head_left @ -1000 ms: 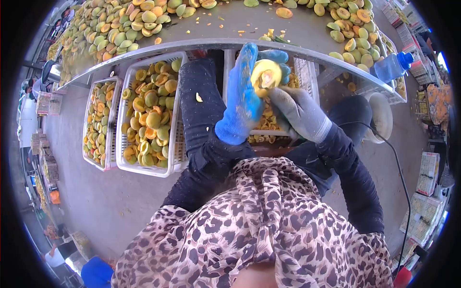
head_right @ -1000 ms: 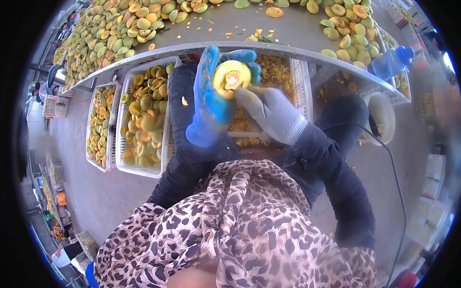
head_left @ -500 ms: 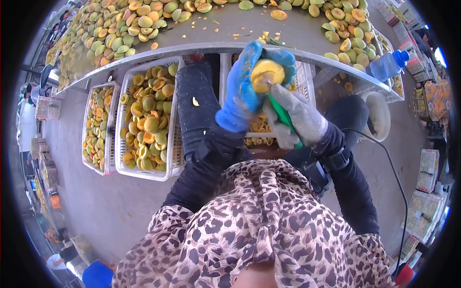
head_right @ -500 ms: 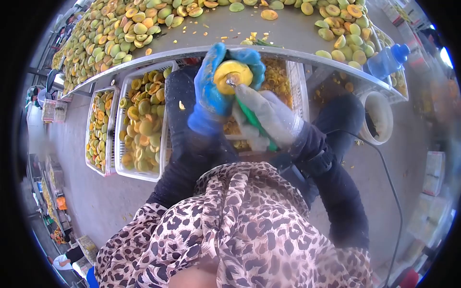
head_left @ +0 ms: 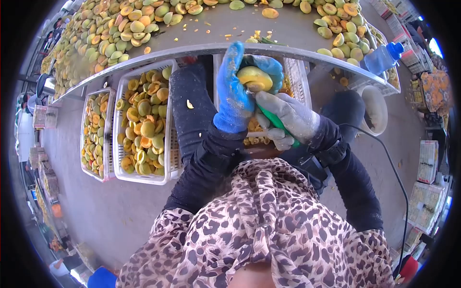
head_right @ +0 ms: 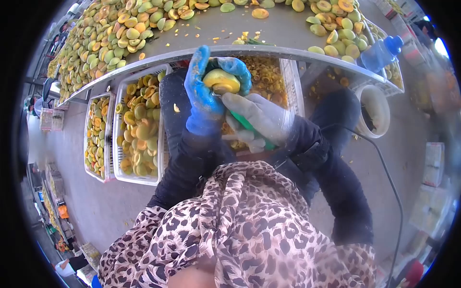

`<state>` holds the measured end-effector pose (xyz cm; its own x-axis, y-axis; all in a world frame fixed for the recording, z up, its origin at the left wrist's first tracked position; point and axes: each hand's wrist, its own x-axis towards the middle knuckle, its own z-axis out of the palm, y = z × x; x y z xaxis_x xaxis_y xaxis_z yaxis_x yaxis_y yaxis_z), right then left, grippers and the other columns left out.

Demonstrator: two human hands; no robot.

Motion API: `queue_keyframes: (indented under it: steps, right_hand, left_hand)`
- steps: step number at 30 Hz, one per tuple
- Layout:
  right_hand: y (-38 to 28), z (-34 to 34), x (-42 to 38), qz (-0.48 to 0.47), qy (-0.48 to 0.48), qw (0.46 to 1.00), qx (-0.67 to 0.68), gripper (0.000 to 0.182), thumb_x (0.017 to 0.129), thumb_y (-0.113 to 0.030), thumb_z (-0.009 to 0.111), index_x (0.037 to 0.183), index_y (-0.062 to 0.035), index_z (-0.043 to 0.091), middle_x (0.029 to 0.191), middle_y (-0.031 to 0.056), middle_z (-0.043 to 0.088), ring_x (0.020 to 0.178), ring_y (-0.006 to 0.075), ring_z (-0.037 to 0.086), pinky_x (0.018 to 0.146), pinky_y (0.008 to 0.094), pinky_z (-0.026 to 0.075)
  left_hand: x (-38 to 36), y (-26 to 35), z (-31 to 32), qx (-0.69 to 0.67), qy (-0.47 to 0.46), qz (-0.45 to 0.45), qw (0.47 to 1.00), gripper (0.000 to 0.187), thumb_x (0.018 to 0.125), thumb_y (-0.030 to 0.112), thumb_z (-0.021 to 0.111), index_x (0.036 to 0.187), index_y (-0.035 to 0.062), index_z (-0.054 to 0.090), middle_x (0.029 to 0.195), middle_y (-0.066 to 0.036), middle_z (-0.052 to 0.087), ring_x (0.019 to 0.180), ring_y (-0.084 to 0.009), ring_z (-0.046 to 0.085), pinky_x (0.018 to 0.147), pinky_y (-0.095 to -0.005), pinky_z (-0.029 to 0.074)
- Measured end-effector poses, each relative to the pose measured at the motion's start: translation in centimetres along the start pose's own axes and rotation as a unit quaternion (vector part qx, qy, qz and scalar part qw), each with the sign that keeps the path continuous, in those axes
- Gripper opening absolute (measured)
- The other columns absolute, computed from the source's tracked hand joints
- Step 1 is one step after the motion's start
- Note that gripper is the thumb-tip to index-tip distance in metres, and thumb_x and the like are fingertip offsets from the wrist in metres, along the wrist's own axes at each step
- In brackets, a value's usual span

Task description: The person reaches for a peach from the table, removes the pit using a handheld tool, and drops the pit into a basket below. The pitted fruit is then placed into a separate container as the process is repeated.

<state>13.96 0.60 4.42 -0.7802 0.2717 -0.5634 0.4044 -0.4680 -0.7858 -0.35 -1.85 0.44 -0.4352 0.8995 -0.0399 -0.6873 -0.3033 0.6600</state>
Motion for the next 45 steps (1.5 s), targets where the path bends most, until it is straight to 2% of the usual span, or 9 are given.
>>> queue_keyframes:
  steps: [7,11,16,19,29,38,40,41,45]
  right_hand:
    - [-0.4,-0.8,-0.1,0.087,-0.058,0.994,0.011,0.048,0.093,-0.051,0.044,0.072,-0.0072,0.046,0.051,-0.0015,0.037,0.036,0.0065,0.03,0.034,0.0208,0.027]
    - [1.1,-1.9,1.0,0.082,-0.196,0.946,0.245,0.044,0.093,-0.047,0.047,0.071,-0.008,0.047,0.051,-0.0009,0.039,0.036,0.0059,0.031,0.034,0.0218,0.027]
    - [3.0,-2.7,2.1,-0.111,0.11,0.985,-0.076,0.047,0.095,-0.045,0.042,0.072,-0.0061,0.051,0.051,0.0013,0.046,0.04,0.0111,0.044,0.04,0.0257,0.038]
    - [5.0,-5.8,5.7,-0.121,0.41,0.652,-0.626,0.032,0.092,-0.037,0.05,0.082,-0.0064,0.055,0.06,0.0133,0.06,0.053,0.0285,0.062,0.05,0.0402,0.047]
    - [1.9,-4.0,5.3,-0.281,0.372,0.58,-0.668,0.027,0.09,-0.038,0.053,0.095,-0.012,0.055,0.065,0.0138,0.061,0.061,0.0341,0.063,0.049,0.0437,0.048]
    - [4.9,-9.1,7.4,0.023,0.373,0.592,-0.714,0.033,0.09,-0.037,0.05,0.088,-0.0077,0.064,0.066,0.015,0.063,0.064,0.0347,0.065,0.059,0.0453,0.051]
    - [3.9,-8.1,5.6,0.062,0.375,0.622,-0.685,0.035,0.089,-0.039,0.052,0.09,-0.0062,0.063,0.068,0.0168,0.064,0.067,0.0362,0.065,0.061,0.046,0.051]
    - [2.5,-8.2,5.0,-0.007,0.384,0.648,-0.658,0.034,0.088,-0.039,0.053,0.095,-0.0065,0.061,0.071,0.0172,0.064,0.07,0.0362,0.065,0.064,0.0462,0.051]
    - [-4.5,-12.8,6.6,-0.171,0.472,0.647,-0.574,0.036,0.081,-0.038,0.06,0.099,-0.0076,0.055,0.079,0.0197,0.064,0.076,0.0385,0.063,0.067,0.0474,0.049]
  left_hand:
    - [0.3,1.0,-1.6,0.231,-0.28,0.014,0.932,0.043,0.097,0.031,0.037,0.081,-0.0022,0.06,0.07,-0.017,0.061,0.06,-0.0273,0.06,0.057,-0.036,0.049]
    - [1.6,-2.3,-2.2,-0.022,0.027,-0.008,0.999,0.042,0.092,0.035,0.043,0.084,-0.0018,0.062,0.072,-0.014,0.063,0.06,-0.0278,0.06,0.06,-0.0365,0.05]
    - [3.6,-0.7,-5.6,-0.197,0.049,-0.198,0.959,0.046,0.091,0.039,0.041,0.103,-0.003,0.058,0.096,-0.016,0.062,0.084,-0.0293,0.061,0.072,-0.0392,0.054]
    - [2.6,-1.2,-5.7,-0.191,0.091,-0.218,0.953,0.043,0.093,0.04,0.045,0.106,-0.0007,0.055,0.101,-0.016,0.061,0.089,-0.0306,0.061,0.078,-0.0421,0.054]
    - [-1.4,-1.8,-4.4,0.121,-0.036,-0.023,0.992,0.042,0.094,0.045,0.047,0.108,0.0063,0.054,0.1,-0.007,0.061,0.087,-0.0157,0.062,0.067,-0.0271,0.051]
    - [-3.8,2.7,-4.2,0.205,0.04,0.053,0.977,0.031,0.096,0.031,0.047,0.081,0.0068,0.057,0.062,0.002,0.048,0.049,-0.0081,0.043,0.043,-0.0225,0.033]
    - [-2.4,6.9,-12.1,0.471,0.09,0.19,0.857,0.035,0.096,0.016,0.041,0.128,0.0026,0.049,0.103,-0.009,0.06,0.084,-0.0176,0.058,0.073,-0.0292,0.049]
    - [-1.1,8.5,-9.0,0.327,0.283,0.291,0.853,0.021,0.093,0.017,0.047,0.087,0.0028,0.06,0.069,-0.005,0.054,0.065,-0.0148,0.053,0.06,-0.0292,0.044]
    - [2.0,12.7,-18.0,0.787,0.199,0.419,0.407,0.021,0.091,0.01,0.05,0.103,-0.002,0.062,0.097,-0.008,0.062,0.088,-0.0158,0.056,0.082,-0.0293,0.046]
